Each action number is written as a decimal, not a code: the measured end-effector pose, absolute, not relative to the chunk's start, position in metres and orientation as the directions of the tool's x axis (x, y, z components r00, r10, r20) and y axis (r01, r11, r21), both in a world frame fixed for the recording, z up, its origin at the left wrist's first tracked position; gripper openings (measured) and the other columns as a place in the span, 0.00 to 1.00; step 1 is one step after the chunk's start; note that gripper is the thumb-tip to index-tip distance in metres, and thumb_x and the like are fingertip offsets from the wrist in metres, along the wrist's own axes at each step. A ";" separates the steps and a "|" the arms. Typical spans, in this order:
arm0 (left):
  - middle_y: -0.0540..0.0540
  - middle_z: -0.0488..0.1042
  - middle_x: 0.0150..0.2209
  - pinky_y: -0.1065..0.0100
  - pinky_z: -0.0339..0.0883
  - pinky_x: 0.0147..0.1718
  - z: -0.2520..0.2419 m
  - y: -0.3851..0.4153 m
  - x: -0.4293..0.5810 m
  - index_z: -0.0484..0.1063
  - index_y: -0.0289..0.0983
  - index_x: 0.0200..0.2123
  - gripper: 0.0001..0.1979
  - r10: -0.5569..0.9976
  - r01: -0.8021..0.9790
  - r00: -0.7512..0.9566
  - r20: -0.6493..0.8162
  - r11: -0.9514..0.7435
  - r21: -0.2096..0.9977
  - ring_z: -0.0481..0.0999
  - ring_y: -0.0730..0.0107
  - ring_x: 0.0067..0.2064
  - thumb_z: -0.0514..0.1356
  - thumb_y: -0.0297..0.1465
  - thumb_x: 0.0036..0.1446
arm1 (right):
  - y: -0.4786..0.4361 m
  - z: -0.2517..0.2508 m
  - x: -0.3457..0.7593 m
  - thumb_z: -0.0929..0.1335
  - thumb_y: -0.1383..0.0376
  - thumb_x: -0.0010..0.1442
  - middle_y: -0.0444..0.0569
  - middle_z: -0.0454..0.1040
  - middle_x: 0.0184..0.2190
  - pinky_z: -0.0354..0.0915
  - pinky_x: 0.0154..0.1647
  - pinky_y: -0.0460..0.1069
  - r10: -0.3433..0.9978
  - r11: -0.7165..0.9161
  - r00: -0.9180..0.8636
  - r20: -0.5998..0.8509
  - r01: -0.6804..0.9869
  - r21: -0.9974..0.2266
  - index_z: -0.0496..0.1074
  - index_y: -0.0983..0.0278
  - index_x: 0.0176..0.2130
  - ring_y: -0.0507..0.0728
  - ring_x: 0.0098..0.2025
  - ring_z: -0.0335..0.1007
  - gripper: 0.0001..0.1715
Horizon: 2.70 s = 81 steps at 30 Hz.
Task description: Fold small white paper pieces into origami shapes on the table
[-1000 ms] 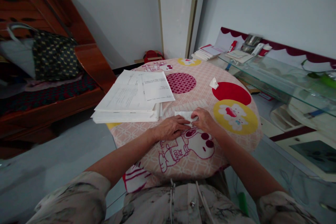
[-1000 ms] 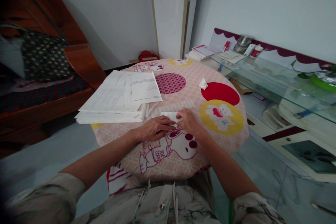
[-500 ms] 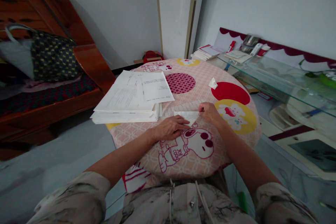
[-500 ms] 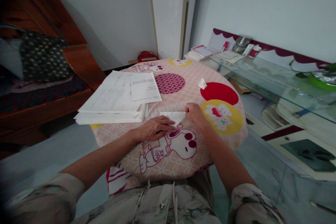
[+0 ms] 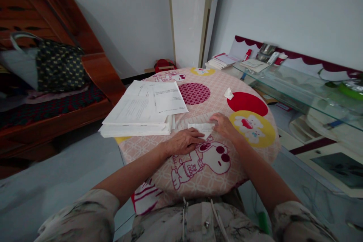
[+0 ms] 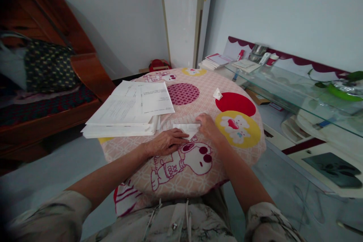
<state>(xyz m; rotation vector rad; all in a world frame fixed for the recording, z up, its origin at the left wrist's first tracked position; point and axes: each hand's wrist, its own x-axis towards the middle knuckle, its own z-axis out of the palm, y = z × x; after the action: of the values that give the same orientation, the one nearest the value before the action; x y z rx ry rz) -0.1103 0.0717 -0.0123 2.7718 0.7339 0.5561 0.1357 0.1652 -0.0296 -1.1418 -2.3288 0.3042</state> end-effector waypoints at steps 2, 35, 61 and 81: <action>0.41 0.74 0.55 0.57 0.67 0.53 -0.013 0.072 -0.110 0.74 0.39 0.56 0.20 0.509 0.428 0.806 0.303 -0.854 0.296 0.71 0.57 0.53 0.54 0.26 0.61 | 0.169 -0.030 0.139 0.66 0.78 0.48 0.54 0.77 0.38 0.67 0.49 0.55 0.810 0.579 -0.436 0.392 0.704 -0.412 0.76 0.64 0.37 0.60 0.43 0.71 0.18; 0.37 0.67 0.63 0.55 0.62 0.62 -0.017 0.060 -0.101 0.65 0.36 0.61 0.22 0.583 0.526 0.768 0.265 -0.810 0.260 0.67 0.56 0.64 0.53 0.32 0.66 | 0.139 -0.026 0.117 0.67 0.69 0.59 0.54 0.77 0.32 0.66 0.44 0.55 0.698 0.713 -0.514 0.499 0.561 -0.420 0.78 0.65 0.33 0.61 0.39 0.70 0.07; 0.32 0.67 0.62 0.51 0.60 0.64 -0.016 0.061 -0.100 0.68 0.32 0.58 0.20 0.573 0.500 0.773 0.274 -0.815 0.292 0.65 0.54 0.65 0.54 0.30 0.64 | 0.133 -0.023 0.107 0.63 0.71 0.61 0.51 0.72 0.29 0.61 0.40 0.52 0.683 0.722 -0.544 0.487 0.603 -0.338 0.73 0.62 0.29 0.59 0.36 0.65 0.12; 0.35 0.69 0.59 0.56 0.64 0.60 -0.014 0.058 -0.098 0.68 0.34 0.57 0.19 0.560 0.513 0.775 0.293 -0.828 0.225 0.69 0.55 0.61 0.52 0.31 0.66 | 0.117 -0.021 0.114 0.63 0.74 0.62 0.53 0.71 0.29 0.60 0.39 0.53 0.564 0.816 -0.719 0.406 0.560 -0.142 0.74 0.63 0.27 0.60 0.37 0.62 0.16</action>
<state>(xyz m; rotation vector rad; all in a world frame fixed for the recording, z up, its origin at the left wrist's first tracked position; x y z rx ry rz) -0.0980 0.0582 -0.0137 2.8340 0.8613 0.5307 0.1144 0.1174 -0.0210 -0.8386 -2.5631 0.0122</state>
